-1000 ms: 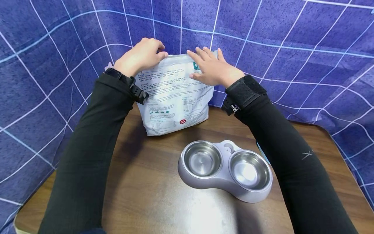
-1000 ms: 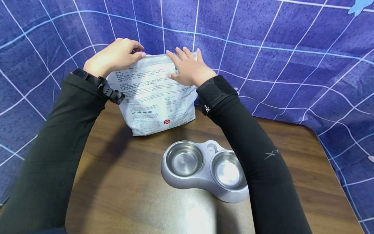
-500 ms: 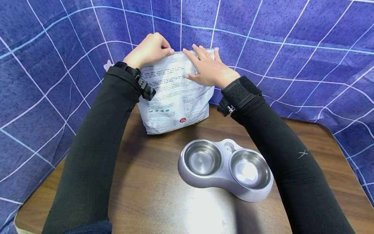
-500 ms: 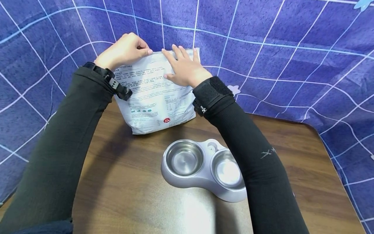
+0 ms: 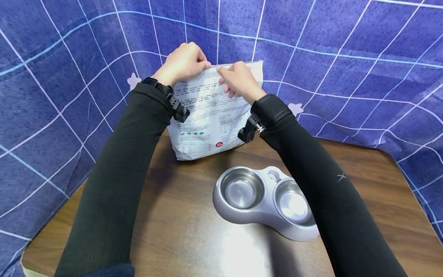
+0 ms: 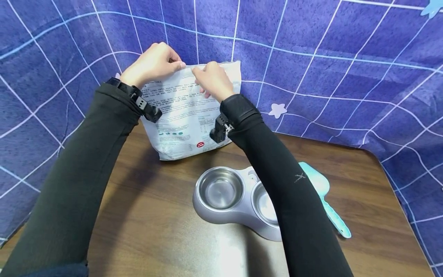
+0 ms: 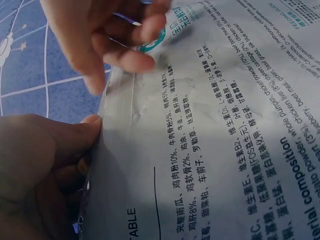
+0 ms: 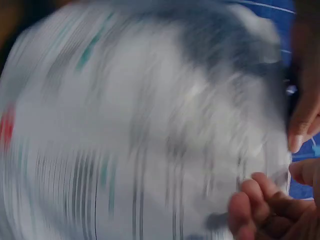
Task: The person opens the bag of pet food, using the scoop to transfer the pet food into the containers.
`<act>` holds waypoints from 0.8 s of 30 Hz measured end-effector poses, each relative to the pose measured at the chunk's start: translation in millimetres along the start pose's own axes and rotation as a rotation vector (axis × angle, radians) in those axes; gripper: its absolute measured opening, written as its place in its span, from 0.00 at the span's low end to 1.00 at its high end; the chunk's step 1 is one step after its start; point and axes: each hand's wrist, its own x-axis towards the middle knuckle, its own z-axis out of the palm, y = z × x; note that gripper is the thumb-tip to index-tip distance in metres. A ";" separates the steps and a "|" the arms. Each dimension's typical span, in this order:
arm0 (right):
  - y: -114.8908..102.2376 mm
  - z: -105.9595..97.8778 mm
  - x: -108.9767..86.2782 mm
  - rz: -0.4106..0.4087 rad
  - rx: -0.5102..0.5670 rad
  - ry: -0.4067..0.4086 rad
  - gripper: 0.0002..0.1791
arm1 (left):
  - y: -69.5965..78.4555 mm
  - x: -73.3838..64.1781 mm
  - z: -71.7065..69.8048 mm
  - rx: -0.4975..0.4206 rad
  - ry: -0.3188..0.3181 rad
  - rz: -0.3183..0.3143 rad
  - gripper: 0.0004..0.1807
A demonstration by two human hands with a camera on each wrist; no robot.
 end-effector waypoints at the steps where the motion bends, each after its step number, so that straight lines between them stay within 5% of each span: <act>1: -0.4 0.9 0.7 0.039 0.098 -0.039 0.23 | 0.2 0.5 0.3 -0.002 -0.002 0.005 0.17; 6: -3.4 4.0 3.3 0.202 0.390 -0.139 0.21 | -1.2 0.1 2.0 -0.031 0.026 0.059 0.15; 18: -5.3 -0.9 6.3 0.337 0.534 -0.215 0.17 | -2.4 -1.1 -0.1 -0.056 0.054 0.101 0.13; 24: -7.1 -5.4 12.8 0.466 0.706 -0.301 0.11 | 1.1 -4.7 -1.1 -0.034 0.049 0.121 0.14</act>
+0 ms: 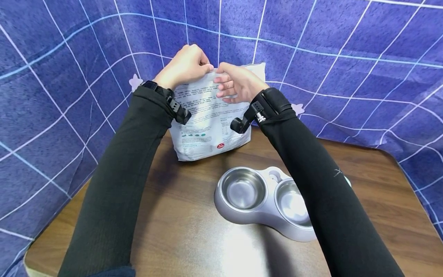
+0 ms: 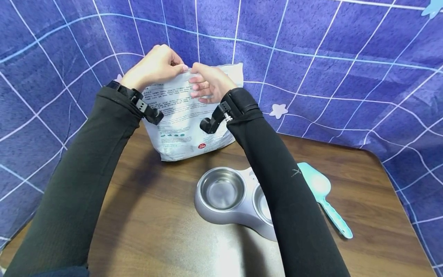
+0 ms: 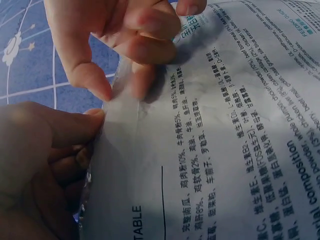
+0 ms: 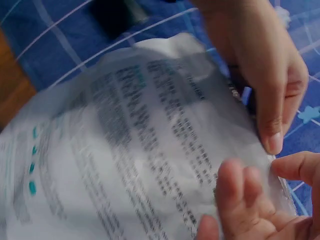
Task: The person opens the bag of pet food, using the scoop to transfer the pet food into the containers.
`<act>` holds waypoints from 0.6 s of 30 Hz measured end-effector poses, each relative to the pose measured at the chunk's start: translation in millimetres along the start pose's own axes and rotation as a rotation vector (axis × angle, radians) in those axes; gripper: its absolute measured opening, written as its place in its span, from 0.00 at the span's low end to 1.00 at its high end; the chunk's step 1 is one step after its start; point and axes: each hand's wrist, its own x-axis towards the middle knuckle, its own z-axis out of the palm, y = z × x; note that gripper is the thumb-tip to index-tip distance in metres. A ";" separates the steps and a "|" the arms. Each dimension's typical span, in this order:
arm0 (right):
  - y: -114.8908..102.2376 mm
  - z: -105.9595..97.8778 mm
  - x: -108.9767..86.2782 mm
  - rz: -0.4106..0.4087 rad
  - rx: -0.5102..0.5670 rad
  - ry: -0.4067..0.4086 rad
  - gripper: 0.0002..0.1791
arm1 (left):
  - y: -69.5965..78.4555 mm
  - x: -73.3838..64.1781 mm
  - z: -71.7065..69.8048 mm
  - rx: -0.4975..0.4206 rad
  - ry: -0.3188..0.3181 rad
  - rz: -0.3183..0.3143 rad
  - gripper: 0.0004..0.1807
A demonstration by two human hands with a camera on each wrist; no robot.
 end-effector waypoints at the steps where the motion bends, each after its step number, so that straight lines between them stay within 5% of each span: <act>1: -1.4 0.2 1.4 0.025 0.037 -0.005 0.10 | 0.9 -0.8 -0.2 0.011 -0.001 0.005 0.14; 6: -5.3 3.8 3.9 0.092 0.166 0.011 0.09 | 4.6 -3.6 0.4 0.051 0.008 0.018 0.13; 12: -5.1 13.1 -0.3 0.020 0.214 0.076 0.17 | 8.8 -5.4 0.9 0.088 0.011 -0.007 0.14; 18: -2.2 20.2 -1.3 -0.048 0.208 0.178 0.14 | 11.3 -5.1 2.1 0.184 0.025 -0.009 0.17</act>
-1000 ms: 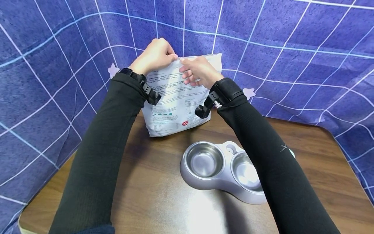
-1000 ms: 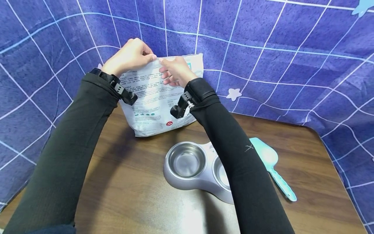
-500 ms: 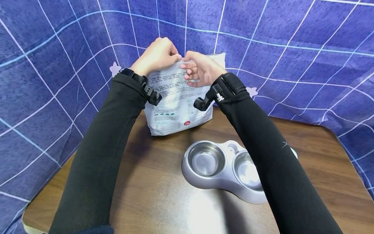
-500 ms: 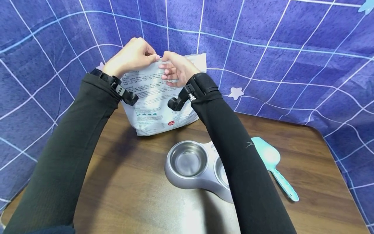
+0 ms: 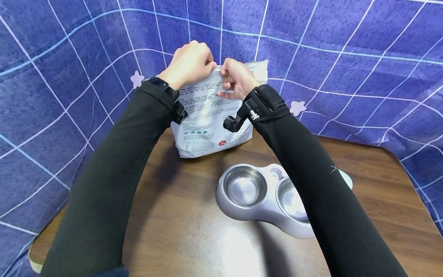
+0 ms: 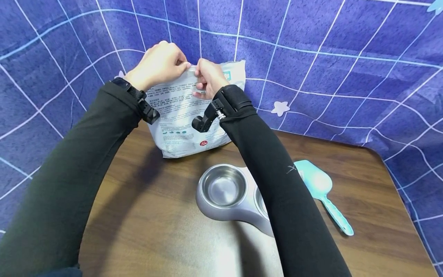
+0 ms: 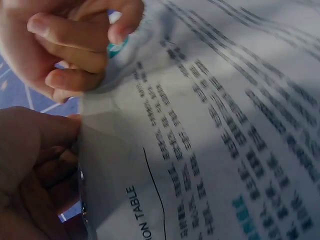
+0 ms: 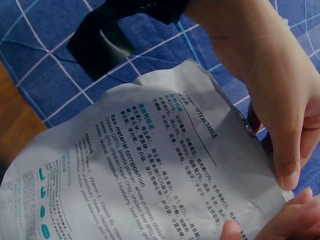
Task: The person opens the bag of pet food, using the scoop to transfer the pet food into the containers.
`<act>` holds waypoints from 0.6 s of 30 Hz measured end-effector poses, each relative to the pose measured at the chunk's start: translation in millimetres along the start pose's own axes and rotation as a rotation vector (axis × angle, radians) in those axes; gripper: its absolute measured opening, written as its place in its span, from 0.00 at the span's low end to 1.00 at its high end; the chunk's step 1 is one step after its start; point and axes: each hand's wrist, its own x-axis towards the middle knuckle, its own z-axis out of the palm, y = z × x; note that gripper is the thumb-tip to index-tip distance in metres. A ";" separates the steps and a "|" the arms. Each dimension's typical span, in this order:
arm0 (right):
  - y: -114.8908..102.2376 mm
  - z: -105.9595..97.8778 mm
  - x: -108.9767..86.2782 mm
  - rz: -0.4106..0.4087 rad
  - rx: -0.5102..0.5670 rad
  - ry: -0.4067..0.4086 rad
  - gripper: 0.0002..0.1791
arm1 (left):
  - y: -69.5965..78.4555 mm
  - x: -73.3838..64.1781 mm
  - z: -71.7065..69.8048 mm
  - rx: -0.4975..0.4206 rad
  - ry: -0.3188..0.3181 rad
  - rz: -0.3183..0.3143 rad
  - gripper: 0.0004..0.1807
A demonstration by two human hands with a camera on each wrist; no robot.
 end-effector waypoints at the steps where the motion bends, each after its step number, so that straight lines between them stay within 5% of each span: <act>1: 0.6 0.5 -0.2 -0.004 -0.004 0.014 0.14 | 0.6 0.0 0.1 0.015 0.005 0.001 0.17; 7: 3.7 2.1 -2.8 -0.017 -0.014 0.043 0.13 | 3.1 -0.7 2.1 0.033 0.033 -0.058 0.15; 18: 9.8 -4.6 -16.2 -0.047 -0.057 -0.026 0.16 | 4.4 4.8 3.6 0.083 0.068 -0.131 0.14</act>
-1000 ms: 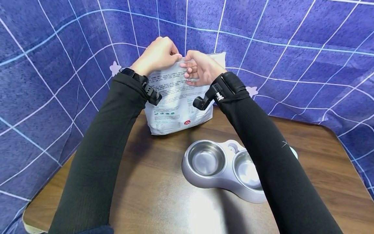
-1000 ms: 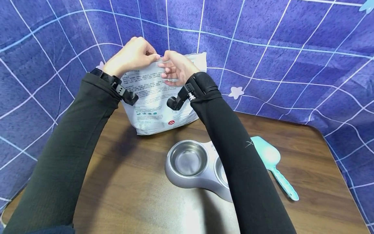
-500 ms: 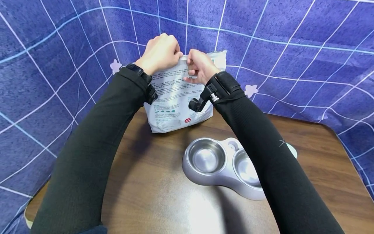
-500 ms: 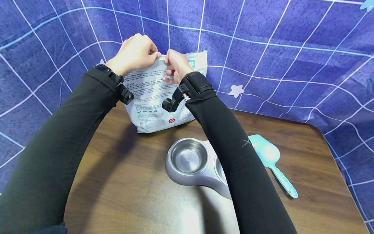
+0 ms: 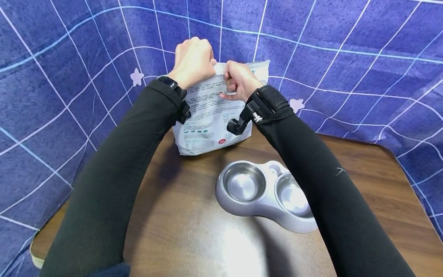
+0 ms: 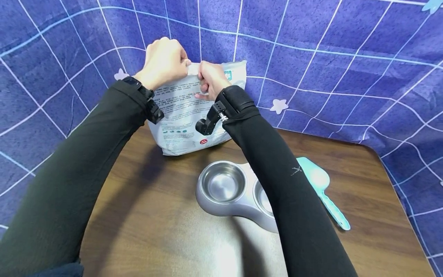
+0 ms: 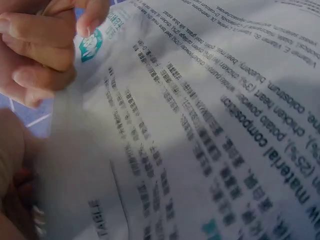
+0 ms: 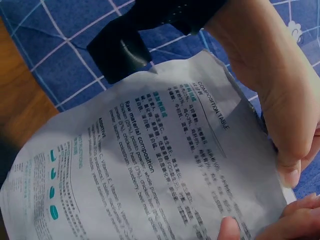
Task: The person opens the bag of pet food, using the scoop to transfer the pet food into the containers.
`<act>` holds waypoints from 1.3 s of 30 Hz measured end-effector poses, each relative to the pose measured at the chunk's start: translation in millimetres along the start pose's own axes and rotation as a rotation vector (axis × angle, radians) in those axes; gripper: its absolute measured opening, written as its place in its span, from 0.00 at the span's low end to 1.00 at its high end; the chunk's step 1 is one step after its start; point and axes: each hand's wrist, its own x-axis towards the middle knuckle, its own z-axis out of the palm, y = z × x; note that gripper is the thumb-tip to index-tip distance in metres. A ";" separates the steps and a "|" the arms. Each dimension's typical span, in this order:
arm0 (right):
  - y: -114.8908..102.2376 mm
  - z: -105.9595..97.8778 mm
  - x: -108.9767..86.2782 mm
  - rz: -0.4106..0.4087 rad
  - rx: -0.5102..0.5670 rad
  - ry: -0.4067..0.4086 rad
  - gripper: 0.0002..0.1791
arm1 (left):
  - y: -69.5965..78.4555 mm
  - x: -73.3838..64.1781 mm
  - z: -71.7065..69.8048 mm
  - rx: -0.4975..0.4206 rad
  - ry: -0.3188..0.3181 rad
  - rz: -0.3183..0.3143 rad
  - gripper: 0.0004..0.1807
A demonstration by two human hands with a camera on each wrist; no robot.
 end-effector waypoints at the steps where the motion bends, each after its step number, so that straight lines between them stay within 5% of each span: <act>1: 1.0 -0.8 -1.4 0.002 -0.008 -0.002 0.17 | -1.0 1.7 -0.5 0.002 0.005 -0.011 0.13; 10: 15.2 -6.7 -17.3 0.049 -0.136 -0.041 0.17 | -16.1 9.1 -6.3 0.022 0.041 -0.034 0.16; 28: 18.2 -24.2 -45.8 0.114 -0.386 -0.058 0.11 | -20.6 13.3 -4.0 -0.051 0.075 -0.055 0.19; 39: 15.1 -48.5 -64.8 0.157 -0.516 -0.140 0.10 | -21.4 16.6 -1.3 -0.074 0.054 -0.075 0.20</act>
